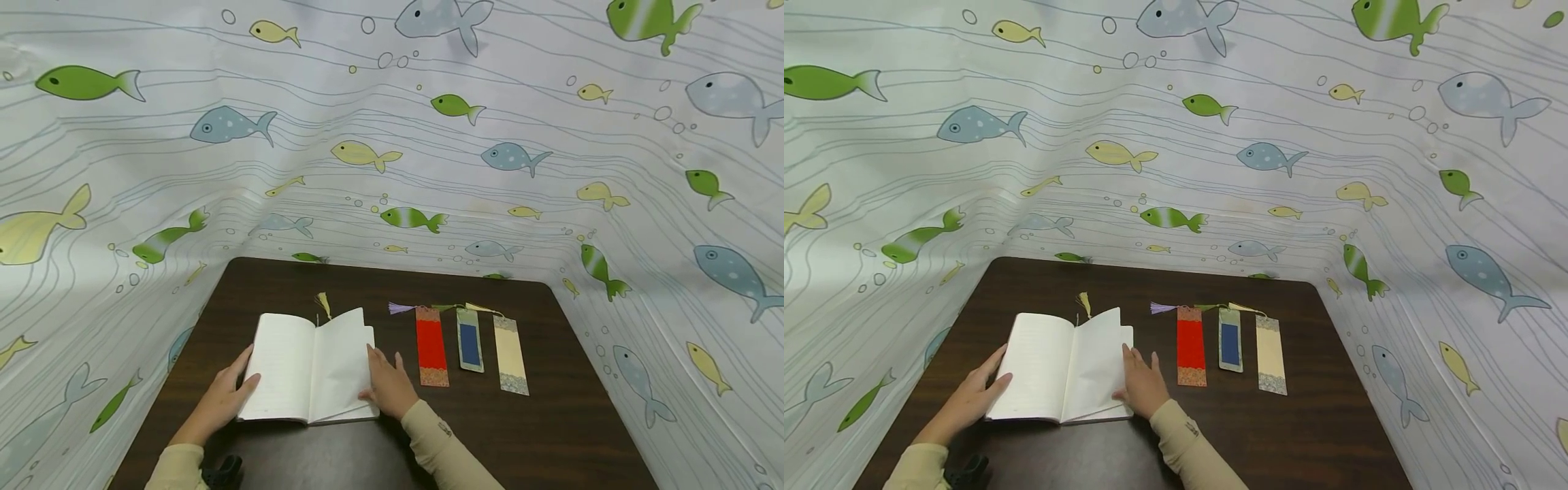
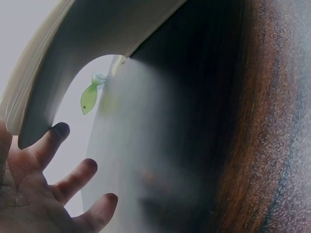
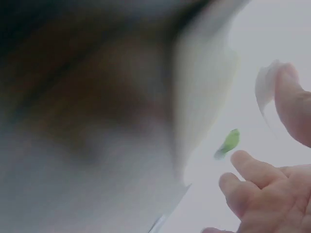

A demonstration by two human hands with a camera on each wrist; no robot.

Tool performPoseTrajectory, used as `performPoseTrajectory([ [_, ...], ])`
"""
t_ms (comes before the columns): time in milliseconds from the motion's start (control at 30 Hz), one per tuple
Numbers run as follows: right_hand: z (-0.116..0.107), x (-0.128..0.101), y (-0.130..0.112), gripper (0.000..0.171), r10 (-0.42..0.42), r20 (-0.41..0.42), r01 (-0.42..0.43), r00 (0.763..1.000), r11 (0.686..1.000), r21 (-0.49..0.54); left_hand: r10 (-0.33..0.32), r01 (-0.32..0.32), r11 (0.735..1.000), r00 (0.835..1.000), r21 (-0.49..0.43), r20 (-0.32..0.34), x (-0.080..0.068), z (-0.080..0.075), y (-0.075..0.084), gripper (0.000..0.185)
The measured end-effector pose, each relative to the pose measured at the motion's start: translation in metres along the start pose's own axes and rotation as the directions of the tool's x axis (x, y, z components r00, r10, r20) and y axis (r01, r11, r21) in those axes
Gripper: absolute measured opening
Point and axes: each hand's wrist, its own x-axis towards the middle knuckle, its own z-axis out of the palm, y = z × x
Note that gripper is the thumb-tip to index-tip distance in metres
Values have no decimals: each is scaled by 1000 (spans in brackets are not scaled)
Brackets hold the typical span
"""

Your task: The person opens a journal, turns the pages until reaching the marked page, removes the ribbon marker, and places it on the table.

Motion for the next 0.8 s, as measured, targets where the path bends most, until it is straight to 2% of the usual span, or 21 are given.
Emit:
performPoseTrajectory([
  [67,-8,2,-4,95,-18,35,12,999,985,174,0,0,1000,1000,2,0,1,0,0,72],
  [100,-12,3,-6,93,-42,50,26,998,960,280,-6,6,1000,1000,2,1,1,-1,0,72],
  [133,-15,4,-7,91,-76,64,46,995,921,387,-10,10,1000,1000,4,2,1,-1,1,72],
  [200,-23,6,-11,92,-175,89,96,980,820,564,-22,22,1000,1000,7,7,1,-1,2,71],
  [233,-25,6,-14,95,-229,104,117,968,775,620,-23,23,1000,1000,10,4,1,-1,3,71],
  [267,-28,6,-16,99,-284,121,141,951,748,648,-29,29,1000,1000,9,4,0,-1,3,70],
  [333,-29,7,-21,110,-397,151,209,905,725,657,-21,21,1000,1000,7,-6,0,-1,4,67],
  [400,-27,8,-27,116,-472,188,270,861,740,616,0,0,1000,1000,-6,-21,0,-1,4,63],
  [500,-21,8,-38,94,-513,240,326,824,776,539,37,-39,998,999,-43,-34,0,-1,4,59],
  [600,-14,8,-49,70,-500,276,348,821,820,454,54,-56,995,998,-84,-30,-1,-2,6,59],
  [700,-7,8,-57,65,-487,293,360,823,846,393,57,-59,994,998,-97,-21,-2,-3,7,59],
  [800,-2,9,-60,61,-475,293,360,830,857,367,37,-37,998,999,-49,-4,0,-3,6,66],
])
